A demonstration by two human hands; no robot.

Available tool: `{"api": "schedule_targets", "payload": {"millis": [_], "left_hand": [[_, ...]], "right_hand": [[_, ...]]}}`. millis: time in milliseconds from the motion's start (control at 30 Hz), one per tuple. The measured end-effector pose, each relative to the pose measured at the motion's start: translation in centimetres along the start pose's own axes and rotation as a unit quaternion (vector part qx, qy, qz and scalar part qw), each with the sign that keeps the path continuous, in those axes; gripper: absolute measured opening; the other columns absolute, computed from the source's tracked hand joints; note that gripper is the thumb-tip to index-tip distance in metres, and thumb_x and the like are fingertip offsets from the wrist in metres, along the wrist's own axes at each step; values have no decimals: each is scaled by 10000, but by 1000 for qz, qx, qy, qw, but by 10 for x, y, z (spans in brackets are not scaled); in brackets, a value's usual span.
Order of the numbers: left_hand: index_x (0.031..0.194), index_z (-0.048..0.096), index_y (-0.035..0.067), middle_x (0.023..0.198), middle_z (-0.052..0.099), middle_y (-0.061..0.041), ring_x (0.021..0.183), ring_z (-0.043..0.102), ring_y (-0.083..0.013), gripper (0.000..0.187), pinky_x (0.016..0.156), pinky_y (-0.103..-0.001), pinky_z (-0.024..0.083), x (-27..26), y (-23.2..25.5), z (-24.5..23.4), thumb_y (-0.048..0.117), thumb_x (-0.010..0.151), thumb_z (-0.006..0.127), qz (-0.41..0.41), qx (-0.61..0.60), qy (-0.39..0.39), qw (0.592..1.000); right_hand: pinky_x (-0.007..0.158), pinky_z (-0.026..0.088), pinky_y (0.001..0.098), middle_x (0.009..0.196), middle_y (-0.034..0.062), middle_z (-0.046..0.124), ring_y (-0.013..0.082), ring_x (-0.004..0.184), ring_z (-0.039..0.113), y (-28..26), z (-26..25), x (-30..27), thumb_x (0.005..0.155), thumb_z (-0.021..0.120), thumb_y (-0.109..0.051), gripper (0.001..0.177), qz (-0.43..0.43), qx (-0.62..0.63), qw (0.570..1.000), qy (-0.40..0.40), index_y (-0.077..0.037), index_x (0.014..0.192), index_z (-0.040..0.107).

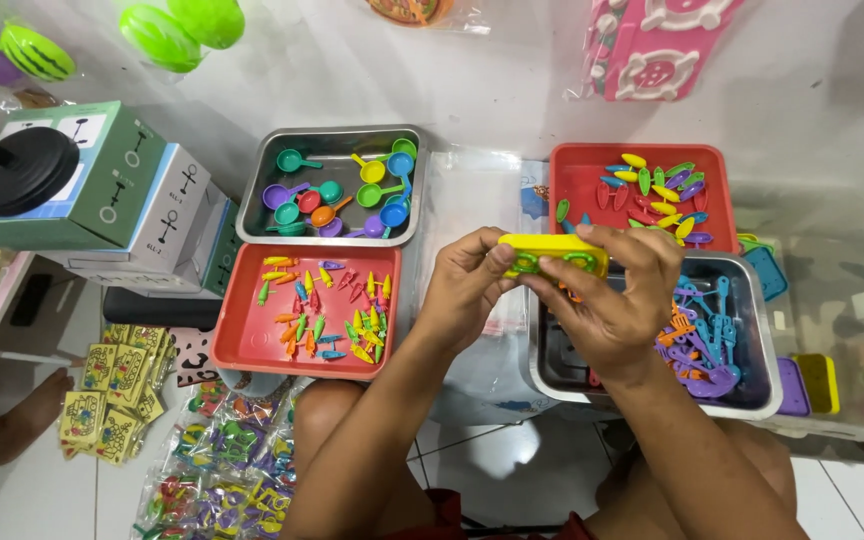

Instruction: The person sits on the floor and packs small plastic toys, including colorful spoons and forks, into clear plastic bags. They also handle a yellow plastic toy with green wheels, turning it over in their hands before placing it into a bag.

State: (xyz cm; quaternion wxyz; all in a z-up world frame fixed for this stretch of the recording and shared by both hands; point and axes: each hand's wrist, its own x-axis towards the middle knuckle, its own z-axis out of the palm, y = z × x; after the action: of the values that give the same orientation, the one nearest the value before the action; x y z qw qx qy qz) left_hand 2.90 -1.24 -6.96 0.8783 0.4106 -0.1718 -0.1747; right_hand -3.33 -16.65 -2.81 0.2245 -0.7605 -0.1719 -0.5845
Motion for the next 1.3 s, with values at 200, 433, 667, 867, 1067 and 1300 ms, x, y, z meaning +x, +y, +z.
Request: {"api": "schedule_targets", "payload": {"millis": [200,433,667,867,1067,1300], "left_hand": [[1020,652,-21,999,653,-144,911,686,-171,196,851,-363,627,6,-4,-4,172,1045,628,-2,-2,-1,1000],[1087,644,-23,1027,673,-187,902,722,-215,239,774,-365,658,7,-9,-5,212,1050,617,-1,-19,12,1000],[1093,620,17,1103,650,-179,1035,703,-250,237,911,-415,613,7,-8,-9,248,1038,622,23,-45,-46,998],[1144,616,-1,1143,626,-212,1083,698,-291,218,955,-457,584,9,-19,-23,193,1048,592,32,-38,-85,995],[1118,617,-46,1071,635,-214,1018,710,-271,229,931,-440,590,5,-10,-13,166,1030,625,78,36,-80,993],[1139,618,-25,1086,650,-205,1000,719,-259,253,918,-437,606,6,-27,-21,205,1034,622,47,-16,-73,996]], "right_hand": [[879,488,548,1175,144,697,378,1000,611,2,4,2,865,907,-217,125,-6,24,1000,15,-169,955,835],[945,468,531,1297,199,616,372,1095,590,10,5,-14,826,945,-319,468,53,55,997,20,-81,1049,610],[786,560,395,996,156,743,297,863,731,-2,-1,1,833,849,-80,305,252,291,920,-69,50,1076,718],[691,551,361,887,156,747,214,730,693,-6,-6,5,900,782,-60,103,281,341,894,-78,24,950,751],[684,564,356,816,170,750,170,743,690,-7,-9,10,833,855,-73,251,313,298,900,-57,42,1029,748],[672,556,396,700,136,686,269,664,682,-2,-12,15,813,858,0,155,247,320,911,-76,30,779,710]]}}
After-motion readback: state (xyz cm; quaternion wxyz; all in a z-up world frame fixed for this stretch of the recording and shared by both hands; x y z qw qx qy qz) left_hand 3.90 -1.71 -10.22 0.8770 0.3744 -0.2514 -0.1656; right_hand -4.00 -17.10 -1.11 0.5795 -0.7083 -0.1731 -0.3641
